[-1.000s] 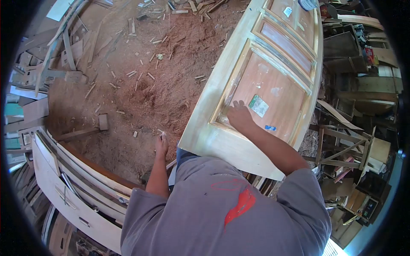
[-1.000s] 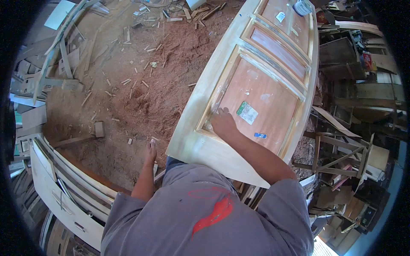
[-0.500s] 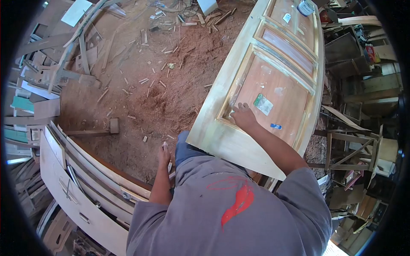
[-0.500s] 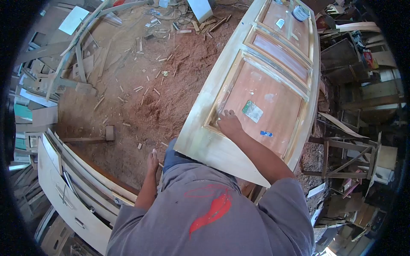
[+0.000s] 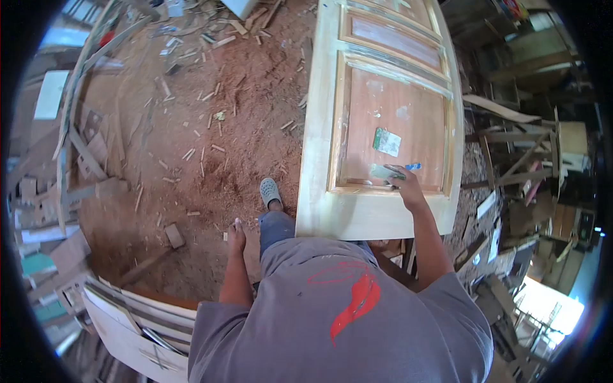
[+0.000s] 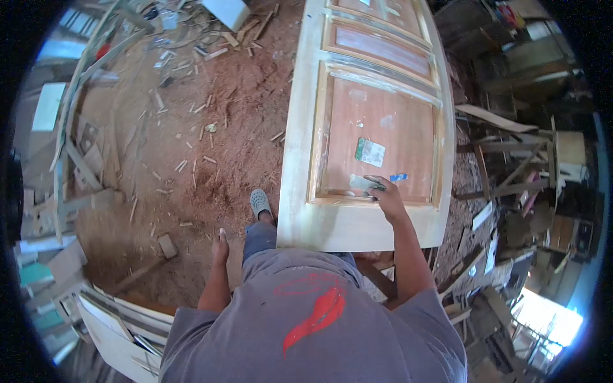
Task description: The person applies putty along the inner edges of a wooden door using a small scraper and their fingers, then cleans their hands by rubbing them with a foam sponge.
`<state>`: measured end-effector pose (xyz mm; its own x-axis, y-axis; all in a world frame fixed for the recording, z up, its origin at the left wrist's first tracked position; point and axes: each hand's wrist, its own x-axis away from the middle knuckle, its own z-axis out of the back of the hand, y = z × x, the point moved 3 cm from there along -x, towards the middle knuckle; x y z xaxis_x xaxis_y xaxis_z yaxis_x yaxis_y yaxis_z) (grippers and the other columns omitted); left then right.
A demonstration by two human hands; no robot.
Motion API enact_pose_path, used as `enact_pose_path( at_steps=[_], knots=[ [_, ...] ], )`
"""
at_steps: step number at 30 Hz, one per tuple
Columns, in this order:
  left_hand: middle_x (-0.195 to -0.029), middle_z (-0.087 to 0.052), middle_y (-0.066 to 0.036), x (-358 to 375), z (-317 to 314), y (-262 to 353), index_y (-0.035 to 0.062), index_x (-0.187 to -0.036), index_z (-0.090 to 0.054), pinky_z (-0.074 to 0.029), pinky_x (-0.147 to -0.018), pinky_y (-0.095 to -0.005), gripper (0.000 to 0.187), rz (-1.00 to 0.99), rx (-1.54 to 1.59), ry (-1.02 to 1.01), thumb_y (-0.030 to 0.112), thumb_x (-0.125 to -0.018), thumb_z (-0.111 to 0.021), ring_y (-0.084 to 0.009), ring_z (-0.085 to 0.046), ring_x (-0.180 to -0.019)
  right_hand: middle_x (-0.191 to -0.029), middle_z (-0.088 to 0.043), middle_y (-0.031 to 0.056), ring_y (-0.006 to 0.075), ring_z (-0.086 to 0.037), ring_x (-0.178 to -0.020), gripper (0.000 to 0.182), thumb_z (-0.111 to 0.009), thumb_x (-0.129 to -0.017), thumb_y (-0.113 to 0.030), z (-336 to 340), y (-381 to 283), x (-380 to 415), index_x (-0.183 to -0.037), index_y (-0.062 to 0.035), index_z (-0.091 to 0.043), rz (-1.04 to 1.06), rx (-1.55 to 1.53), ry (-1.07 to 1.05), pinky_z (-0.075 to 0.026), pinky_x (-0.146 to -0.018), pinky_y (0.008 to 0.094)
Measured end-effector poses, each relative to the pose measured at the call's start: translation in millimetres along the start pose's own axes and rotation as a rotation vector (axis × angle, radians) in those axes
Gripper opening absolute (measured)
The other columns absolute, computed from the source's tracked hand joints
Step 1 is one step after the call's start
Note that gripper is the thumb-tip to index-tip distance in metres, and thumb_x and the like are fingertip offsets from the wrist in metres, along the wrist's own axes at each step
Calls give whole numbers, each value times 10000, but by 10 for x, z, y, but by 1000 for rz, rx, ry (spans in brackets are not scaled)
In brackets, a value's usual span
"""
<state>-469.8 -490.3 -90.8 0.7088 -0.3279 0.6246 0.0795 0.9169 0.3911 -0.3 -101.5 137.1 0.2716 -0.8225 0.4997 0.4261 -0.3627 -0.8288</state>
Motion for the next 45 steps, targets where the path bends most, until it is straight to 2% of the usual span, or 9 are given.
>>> enact_pose_path(
  at_steps=[5,10,13,20,23,26,29,38,45],
  knots=[
    [-1348,-655,-315,-725,266,614,-7,-1406,-597,-477,-1055,-506,749,-118,-31,-105,643,-1055,-477,-488,-609,-1284,-1138,-744,93,192,-730,-877,394,-674,-958,-36,-158,295,515,-1348,3,-641,-205,-475,330,-538,-684,303],
    [-1309,-673,-308,-1490,-234,651,-16,-1383,-600,-485,-1036,-487,709,-231,166,-227,607,-1073,-468,-453,-638,-1256,-1095,-748,112,198,-736,-877,456,-764,-934,-117,-439,249,505,-1343,26,-623,-213,-35,325,-549,-700,317],
    [-1298,-679,-299,-1393,-400,881,-9,-1368,-611,-486,-1039,-479,669,-317,161,-278,579,-1083,-469,-444,-643,-1252,-1027,-731,144,219,-724,-838,497,-798,-896,-148,-485,-4,45,-1313,35,-600,171,553,306,-564,-701,357],
    [-1240,-708,-273,-951,-355,856,10,-1344,-641,-492,-1024,-466,595,-271,42,-313,529,-1090,-498,-424,-669,-1194,-946,-697,144,229,-685,-777,359,-714,-836,-27,-318,-512,-1220,-1169,19,-588,-23,337,-71,-573,-646,374],
    [-1243,-713,-274,-690,-84,759,-1,-1342,-641,-495,-1023,-466,584,-282,47,-278,510,-1092,-511,-403,-676,-1201,-936,-694,124,210,-678,-762,376,-711,-832,-14,-361,-736,-1401,-1188,20,-594,-71,492,-71,-572,-632,365],
    [-1245,-715,-268,-658,126,507,-6,-1347,-641,-505,-1010,-455,572,-103,-30,-182,492,-1095,-519,-372,-689,-1196,-943,-693,127,217,-683,-831,364,-721,-844,-34,-375,-629,-1245,-1191,-11,-615,-44,190,-55,-579,-710,355],
    [-1242,-717,-263,-543,238,303,-5,-1354,-641,-506,-1010,-459,576,-2,55,-160,494,-1097,-512,-381,-692,-1180,-967,-699,132,222,-676,-917,377,-730,-854,-48,-312,-427,-1097,-1215,-25,-626,144,222,72,-563,-810,360],
    [-1232,-707,-280,-75,-289,280,-23,-1333,-635,-496,-1020,-482,573,-69,-38,-119,485,-1103,-502,-458,-656,-1194,-941,-721,114,211,-666,-904,236,-709,-839,-76,-570,-743,-1784,-1057,13,-719,171,429,-484,-533,-848,363],
    [-1196,-704,-275,1,-396,410,-50,-1297,-621,-503,-984,-484,578,-102,69,-61,480,-1106,-494,-434,-664,-1145,-983,-764,125,227,-693,-920,351,-739,-774,-74,-829,-660,-2246,-1117,-8,-763,154,592,-666,-539,-872,357]
  ],
)
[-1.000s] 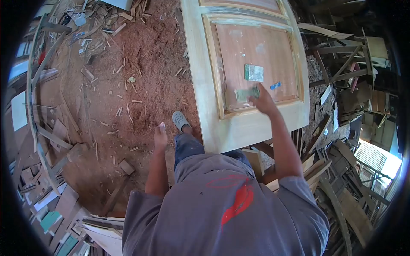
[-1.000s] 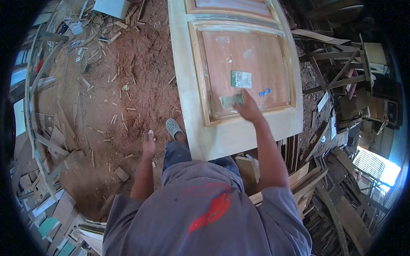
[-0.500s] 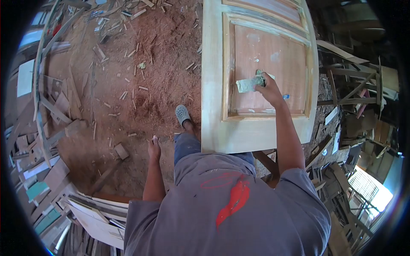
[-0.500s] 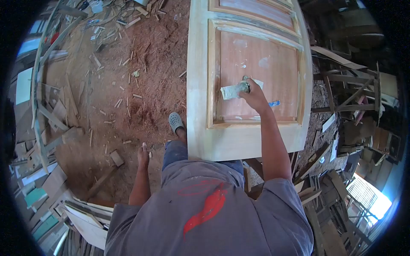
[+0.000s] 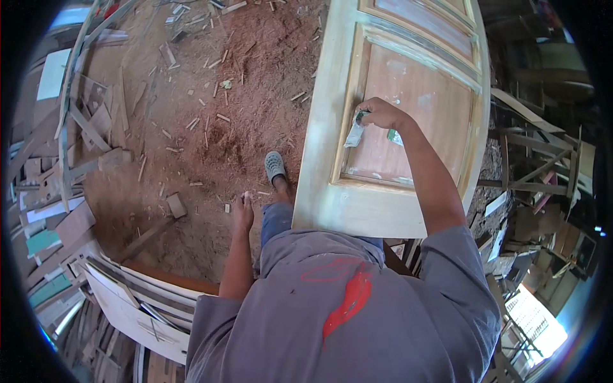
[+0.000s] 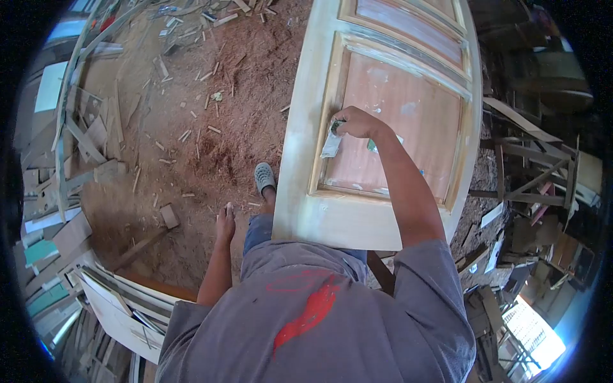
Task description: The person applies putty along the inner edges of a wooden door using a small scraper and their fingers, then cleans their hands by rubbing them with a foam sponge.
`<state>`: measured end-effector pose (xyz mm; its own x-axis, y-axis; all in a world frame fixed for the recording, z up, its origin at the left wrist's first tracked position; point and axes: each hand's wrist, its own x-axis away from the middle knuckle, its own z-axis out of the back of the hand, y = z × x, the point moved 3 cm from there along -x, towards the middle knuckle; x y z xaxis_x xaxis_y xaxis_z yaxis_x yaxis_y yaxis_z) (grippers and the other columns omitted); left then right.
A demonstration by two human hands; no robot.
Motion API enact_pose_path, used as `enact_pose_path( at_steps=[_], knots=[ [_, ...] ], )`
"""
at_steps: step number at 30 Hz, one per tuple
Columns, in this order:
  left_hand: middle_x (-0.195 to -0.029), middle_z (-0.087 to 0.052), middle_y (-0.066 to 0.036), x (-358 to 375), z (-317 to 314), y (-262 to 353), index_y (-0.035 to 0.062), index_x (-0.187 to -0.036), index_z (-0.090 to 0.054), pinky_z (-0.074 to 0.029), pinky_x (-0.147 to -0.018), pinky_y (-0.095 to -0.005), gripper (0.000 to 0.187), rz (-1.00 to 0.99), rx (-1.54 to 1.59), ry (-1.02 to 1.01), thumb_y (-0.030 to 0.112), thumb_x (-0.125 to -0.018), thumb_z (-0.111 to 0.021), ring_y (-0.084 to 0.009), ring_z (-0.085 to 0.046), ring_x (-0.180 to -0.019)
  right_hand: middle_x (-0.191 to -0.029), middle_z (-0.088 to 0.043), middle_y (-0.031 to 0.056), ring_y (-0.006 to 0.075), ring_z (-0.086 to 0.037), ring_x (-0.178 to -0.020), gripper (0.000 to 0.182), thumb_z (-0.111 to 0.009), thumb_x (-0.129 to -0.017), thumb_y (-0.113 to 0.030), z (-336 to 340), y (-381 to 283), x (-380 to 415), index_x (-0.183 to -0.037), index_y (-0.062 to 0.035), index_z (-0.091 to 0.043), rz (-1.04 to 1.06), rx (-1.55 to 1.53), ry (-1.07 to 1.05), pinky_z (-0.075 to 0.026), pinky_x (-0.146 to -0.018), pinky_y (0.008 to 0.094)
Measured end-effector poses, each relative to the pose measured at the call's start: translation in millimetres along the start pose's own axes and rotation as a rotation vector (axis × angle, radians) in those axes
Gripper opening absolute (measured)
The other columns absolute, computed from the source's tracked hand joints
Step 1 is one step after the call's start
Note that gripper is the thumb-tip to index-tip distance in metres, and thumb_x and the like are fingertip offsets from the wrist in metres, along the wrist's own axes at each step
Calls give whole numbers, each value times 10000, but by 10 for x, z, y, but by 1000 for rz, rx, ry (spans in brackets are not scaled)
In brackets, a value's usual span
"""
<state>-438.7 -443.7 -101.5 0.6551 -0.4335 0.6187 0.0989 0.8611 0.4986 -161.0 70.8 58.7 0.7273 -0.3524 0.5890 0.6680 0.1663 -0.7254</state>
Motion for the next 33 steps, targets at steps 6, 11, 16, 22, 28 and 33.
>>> enact_pose_path(
  at_steps=[6,11,16,22,28,33],
  knots=[
    [-1255,-697,-286,268,69,-54,-36,-1291,-622,-491,-1027,-512,585,116,-15,-18,503,-1092,-511,-474,-647,-1209,-1016,-772,159,275,-713,-948,391,-743,-762,-99,27,-150,-50,-1143,-14,-760,17,135,-17,-544,-898,385],
    [-1281,-682,-296,401,104,-129,-2,-1306,-620,-473,-1050,-521,605,151,-48,4,547,-1086,-493,-484,-628,-1239,-1036,-745,212,332,-706,-988,409,-738,-789,-104,-53,-166,-64,-1182,9,-734,74,231,-9,-535,-934,412],
    [-1292,-667,-315,272,67,-153,-8,-1315,-608,-473,-1046,-520,626,205,-71,-37,561,-1090,-470,-489,-619,-1248,-1156,-718,238,407,-678,-1107,440,-706,-816,-135,-210,-171,-60,-1241,-22,-714,110,412,-11,-529,-985,457],
    [-1252,-674,-323,135,29,63,-42,-1292,-602,-478,-1024,-519,613,116,-24,-47,526,-1101,-475,-492,-627,-1219,-1172,-715,240,412,-675,-1120,406,-692,-833,-146,-146,-277,-38,-1225,-44,-719,61,396,-41,-526,-995,459],
    [-1238,-680,-326,114,32,69,-56,-1267,-616,-486,-998,-526,589,76,32,-45,494,-1108,-480,-498,-633,-1202,-1177,-718,249,412,-677,-1119,387,-682,-850,-134,-202,-176,9,-1220,-27,-715,58,356,-22,-527,-990,455],
    [-1245,-683,-326,211,87,81,-55,-1254,-627,-490,-986,-536,576,59,-36,-42,480,-1113,-469,-514,-630,-1198,-1176,-720,251,413,-676,-1126,390,-672,-854,-120,-133,-294,36,-1229,-18,-708,32,335,-72,-528,-995,455]
  ],
)
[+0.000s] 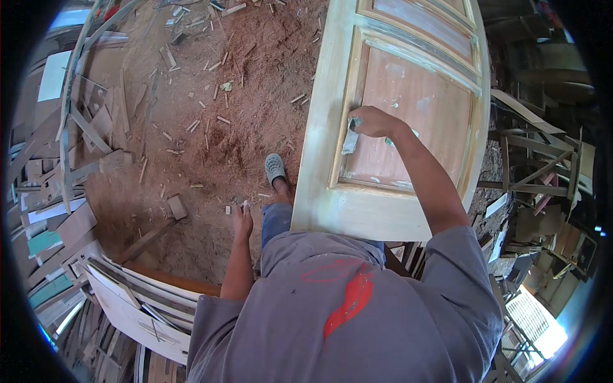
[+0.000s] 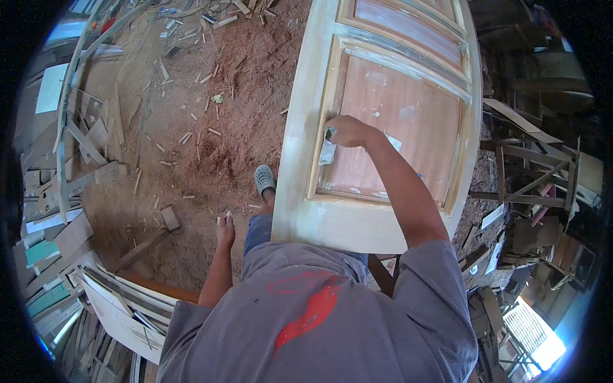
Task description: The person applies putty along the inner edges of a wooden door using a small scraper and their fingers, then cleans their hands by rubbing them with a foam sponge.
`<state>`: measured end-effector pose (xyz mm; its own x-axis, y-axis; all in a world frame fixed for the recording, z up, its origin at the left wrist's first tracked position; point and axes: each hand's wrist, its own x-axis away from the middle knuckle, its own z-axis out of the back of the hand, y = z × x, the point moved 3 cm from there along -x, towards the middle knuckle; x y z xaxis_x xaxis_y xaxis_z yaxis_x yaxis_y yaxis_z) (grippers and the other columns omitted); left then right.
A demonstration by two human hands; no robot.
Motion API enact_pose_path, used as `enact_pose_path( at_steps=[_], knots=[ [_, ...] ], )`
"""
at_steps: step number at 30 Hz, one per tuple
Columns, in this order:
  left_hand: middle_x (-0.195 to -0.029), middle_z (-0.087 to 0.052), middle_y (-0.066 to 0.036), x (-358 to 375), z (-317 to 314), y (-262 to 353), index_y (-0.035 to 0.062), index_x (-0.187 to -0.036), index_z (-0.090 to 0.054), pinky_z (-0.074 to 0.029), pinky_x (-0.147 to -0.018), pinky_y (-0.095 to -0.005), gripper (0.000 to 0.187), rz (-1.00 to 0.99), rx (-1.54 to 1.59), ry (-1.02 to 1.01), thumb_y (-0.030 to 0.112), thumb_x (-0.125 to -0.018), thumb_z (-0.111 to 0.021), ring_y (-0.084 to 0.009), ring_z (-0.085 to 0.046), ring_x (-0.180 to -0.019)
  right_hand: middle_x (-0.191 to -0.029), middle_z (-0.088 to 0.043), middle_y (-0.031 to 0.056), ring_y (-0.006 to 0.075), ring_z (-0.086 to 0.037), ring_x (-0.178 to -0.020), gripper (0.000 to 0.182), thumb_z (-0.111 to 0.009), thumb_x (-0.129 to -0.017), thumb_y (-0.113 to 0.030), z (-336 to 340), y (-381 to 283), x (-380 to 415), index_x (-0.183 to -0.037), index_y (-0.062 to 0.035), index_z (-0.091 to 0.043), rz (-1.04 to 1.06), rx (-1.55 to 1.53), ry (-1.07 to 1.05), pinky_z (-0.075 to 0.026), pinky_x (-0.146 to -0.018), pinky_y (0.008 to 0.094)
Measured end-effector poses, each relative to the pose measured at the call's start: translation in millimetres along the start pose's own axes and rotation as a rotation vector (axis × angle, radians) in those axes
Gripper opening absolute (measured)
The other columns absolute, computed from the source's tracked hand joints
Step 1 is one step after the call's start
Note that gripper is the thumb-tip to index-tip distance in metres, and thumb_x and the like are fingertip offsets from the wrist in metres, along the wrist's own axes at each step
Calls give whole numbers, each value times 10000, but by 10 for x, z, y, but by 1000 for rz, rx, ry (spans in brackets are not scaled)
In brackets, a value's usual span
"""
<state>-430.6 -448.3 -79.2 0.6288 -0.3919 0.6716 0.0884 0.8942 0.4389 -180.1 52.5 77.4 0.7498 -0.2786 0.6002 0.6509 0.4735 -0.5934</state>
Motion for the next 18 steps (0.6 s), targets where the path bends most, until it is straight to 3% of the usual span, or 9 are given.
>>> enact_pose_path(
  at_steps=[5,8,11,13,14,17,18],
  knots=[
    [-1265,-685,-313,9,4,-20,-46,-1300,-619,-489,-993,-535,597,67,-59,2,499,-1106,-470,-509,-628,-1212,-1178,-716,260,412,-676,-1138,390,-687,-839,-119,-229,148,-89,-1213,-10,-708,145,26,-13,-526,-991,458],
    [-1269,-686,-307,-13,-23,-40,-35,-1325,-615,-483,-1012,-523,609,48,8,-10,514,-1102,-472,-493,-627,-1229,-1112,-720,259,427,-680,-1073,376,-708,-839,-126,-215,68,58,-1191,5,-702,54,-36,-25,-527,-957,463],
    [-1276,-682,-305,-71,-64,-56,-32,-1328,-614,-476,-1032,-508,606,66,32,4,512,-1104,-468,-478,-625,-1242,-977,-733,181,327,-703,-952,317,-727,-848,-130,-270,213,244,-1133,7,-709,117,-97,159,-541,-861,419],
    [-1091,-683,-215,-192,-147,-234,-23,-1283,-631,-508,-910,-430,615,-2,61,59,544,-1096,-484,-333,-649,-1027,-918,-702,86,189,-678,-855,217,-745,-851,-114,-111,294,549,-1045,-18,-721,34,-534,213,-527,-762,345],
    [-998,-684,-170,-240,-165,-280,-19,-1261,-639,-524,-849,-391,621,-38,75,83,561,-1093,-491,-261,-661,-920,-935,-709,71,163,-681,-862,221,-745,-860,-93,-81,427,774,-1067,-21,-713,11,-682,266,-543,-776,327],
    [-1289,-681,-302,-145,-45,21,-37,-1337,-607,-473,-1044,-505,609,4,48,-41,509,-1109,-464,-463,-630,-1245,-976,-715,65,154,-690,-864,248,-750,-868,-52,-406,522,1403,-1105,-22,-683,-87,-1075,519,-565,-780,308],
    [-1289,-680,-303,-232,-53,0,-43,-1337,-605,-475,-1041,-507,618,-8,42,-64,514,-1108,-465,-468,-633,-1239,-989,-715,71,163,-693,-861,259,-752,-868,-42,-611,474,1591,-1113,-21,-672,-124,-1195,623,-569,-775,308]
  ],
)
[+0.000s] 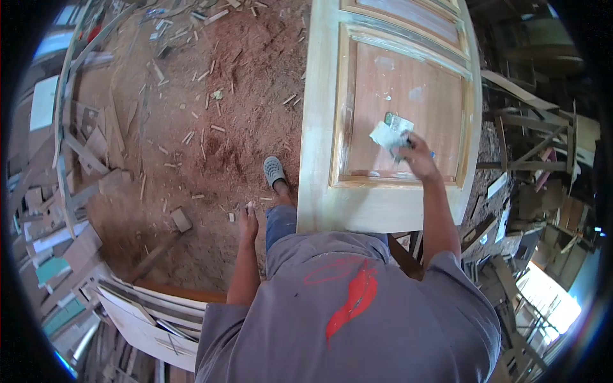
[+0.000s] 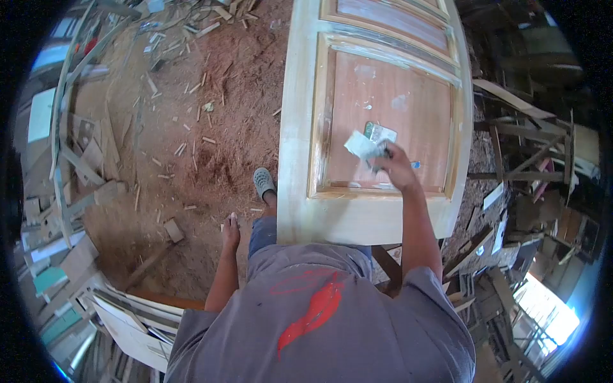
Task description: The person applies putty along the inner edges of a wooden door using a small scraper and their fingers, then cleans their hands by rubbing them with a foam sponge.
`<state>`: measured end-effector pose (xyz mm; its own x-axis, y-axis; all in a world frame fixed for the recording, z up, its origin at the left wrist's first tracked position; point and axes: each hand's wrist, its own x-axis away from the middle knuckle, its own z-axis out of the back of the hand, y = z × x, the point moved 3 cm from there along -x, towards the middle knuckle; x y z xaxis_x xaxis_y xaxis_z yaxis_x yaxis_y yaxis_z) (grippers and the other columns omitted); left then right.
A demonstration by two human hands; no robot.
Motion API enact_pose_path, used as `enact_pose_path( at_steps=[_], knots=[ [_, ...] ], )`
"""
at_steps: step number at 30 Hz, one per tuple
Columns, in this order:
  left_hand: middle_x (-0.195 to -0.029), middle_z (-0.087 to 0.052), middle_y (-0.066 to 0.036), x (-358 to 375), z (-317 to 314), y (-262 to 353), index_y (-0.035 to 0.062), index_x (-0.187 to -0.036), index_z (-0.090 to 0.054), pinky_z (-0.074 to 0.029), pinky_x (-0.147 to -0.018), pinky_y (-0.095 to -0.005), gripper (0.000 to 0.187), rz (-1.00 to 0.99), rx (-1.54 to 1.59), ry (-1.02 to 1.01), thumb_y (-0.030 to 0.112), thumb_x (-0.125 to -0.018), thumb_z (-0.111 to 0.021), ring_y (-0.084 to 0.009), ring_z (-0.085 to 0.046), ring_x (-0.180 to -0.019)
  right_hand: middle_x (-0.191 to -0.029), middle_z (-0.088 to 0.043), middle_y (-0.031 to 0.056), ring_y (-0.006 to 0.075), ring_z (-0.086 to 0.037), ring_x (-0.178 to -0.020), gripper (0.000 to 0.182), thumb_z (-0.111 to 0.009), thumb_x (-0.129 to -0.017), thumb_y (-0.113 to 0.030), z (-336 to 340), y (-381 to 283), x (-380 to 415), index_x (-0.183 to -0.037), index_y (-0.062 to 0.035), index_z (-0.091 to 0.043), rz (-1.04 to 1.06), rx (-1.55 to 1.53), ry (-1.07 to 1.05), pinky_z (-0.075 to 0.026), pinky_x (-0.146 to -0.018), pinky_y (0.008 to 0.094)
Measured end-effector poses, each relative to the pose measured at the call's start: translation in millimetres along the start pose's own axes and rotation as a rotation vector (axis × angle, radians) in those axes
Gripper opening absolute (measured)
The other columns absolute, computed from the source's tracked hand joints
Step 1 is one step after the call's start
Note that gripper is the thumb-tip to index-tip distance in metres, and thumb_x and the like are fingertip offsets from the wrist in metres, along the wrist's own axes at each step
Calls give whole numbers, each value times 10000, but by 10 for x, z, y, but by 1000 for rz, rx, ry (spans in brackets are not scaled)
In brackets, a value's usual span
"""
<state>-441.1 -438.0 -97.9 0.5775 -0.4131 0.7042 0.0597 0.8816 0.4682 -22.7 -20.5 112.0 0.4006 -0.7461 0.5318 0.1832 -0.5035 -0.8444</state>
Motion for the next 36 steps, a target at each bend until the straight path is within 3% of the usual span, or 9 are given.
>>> enact_pose_path(
  at_steps=[6,11,14,17,20,23,29,32,36],
  knots=[
    [-1262,-710,-240,-269,104,559,-56,-1324,-615,-520,-990,-443,535,-134,-30,-106,423,-1090,-575,-366,-695,-1161,-1094,-735,156,274,-754,-940,453,-689,-906,59,-959,927,1152,-1323,-21,-532,-206,-572,351,-628,-814,395],
    [-1239,-728,-144,-393,195,1518,-21,-1301,-643,-540,-967,-351,326,-492,-2,-229,180,-1046,-663,-202,-693,-1137,-1135,-716,129,212,-719,-929,515,-663,-940,26,-1690,1151,1280,-1428,-8,-504,-183,-745,456,-601,-789,359],
    [-1222,-738,-176,-411,224,2120,-13,-1224,-704,-535,-996,-365,254,-579,-14,-351,8,-1001,-584,-258,-703,-1122,-1106,-715,103,174,-695,-882,477,-661,-962,-6,-1810,1107,1260,-1419,-8,-525,-166,-763,541,-581,-746,327],
    [-1240,-739,-175,-606,142,2515,-44,-1002,-729,-577,-937,-344,269,-982,-70,-369,-149,-901,-504,-240,-709,-1129,-1140,-709,101,167,-690,-925,432,-655,-985,-6,-1848,1201,1282,-1400,5,-538,-81,-762,628,-595,-746,326],
    [-1251,-735,-210,-196,121,3127,-63,-731,-691,-546,-1012,-370,242,-979,-87,-366,-205,-778,-501,-289,-706,-1161,-1166,-706,106,158,-689,-950,423,-663,-990,-5,-1831,1265,1252,-1396,9,-547,2,-761,697,-602,-737,318],
    [-1306,-714,-203,-206,-6,3295,-52,-774,-653,-610,-869,-329,242,-950,-110,-478,-220,-812,-483,-268,-697,-1209,-1151,-710,102,146,-687,-940,413,-676,-990,-10,-1819,1270,1220,-1386,11,-562,62,-778,735,-599,-721,306],
    [-1340,-687,-176,55,-108,3595,-36,-1007,-698,-546,-1026,-343,289,-1124,-127,-490,-188,-807,-556,-268,-674,-1235,-1061,-730,86,159,-714,-845,360,-693,-998,-34,-2021,1388,1040,-1335,21,-577,96,-884,753,-595,-690,302],
    [-1324,-684,-188,321,-195,3815,4,-1109,-677,-517,-1047,-358,365,-909,-22,-538,-139,-774,-655,-261,-667,-1208,-1052,-742,109,185,-739,-827,333,-674,-1018,-47,-2169,1375,922,-1323,13,-554,32,-1055,685,-602,-684,312],
    [-1317,-670,-194,263,-405,4203,-4,-1157,-613,-511,-1059,-402,363,-1149,-174,-624,-76,-807,-678,-306,-659,-1217,-1071,-761,138,216,-767,-838,279,-629,-1051,-101,-2293,1043,863,-1301,-32,-525,-62,-1185,679,-620,-681,321]
  ],
)
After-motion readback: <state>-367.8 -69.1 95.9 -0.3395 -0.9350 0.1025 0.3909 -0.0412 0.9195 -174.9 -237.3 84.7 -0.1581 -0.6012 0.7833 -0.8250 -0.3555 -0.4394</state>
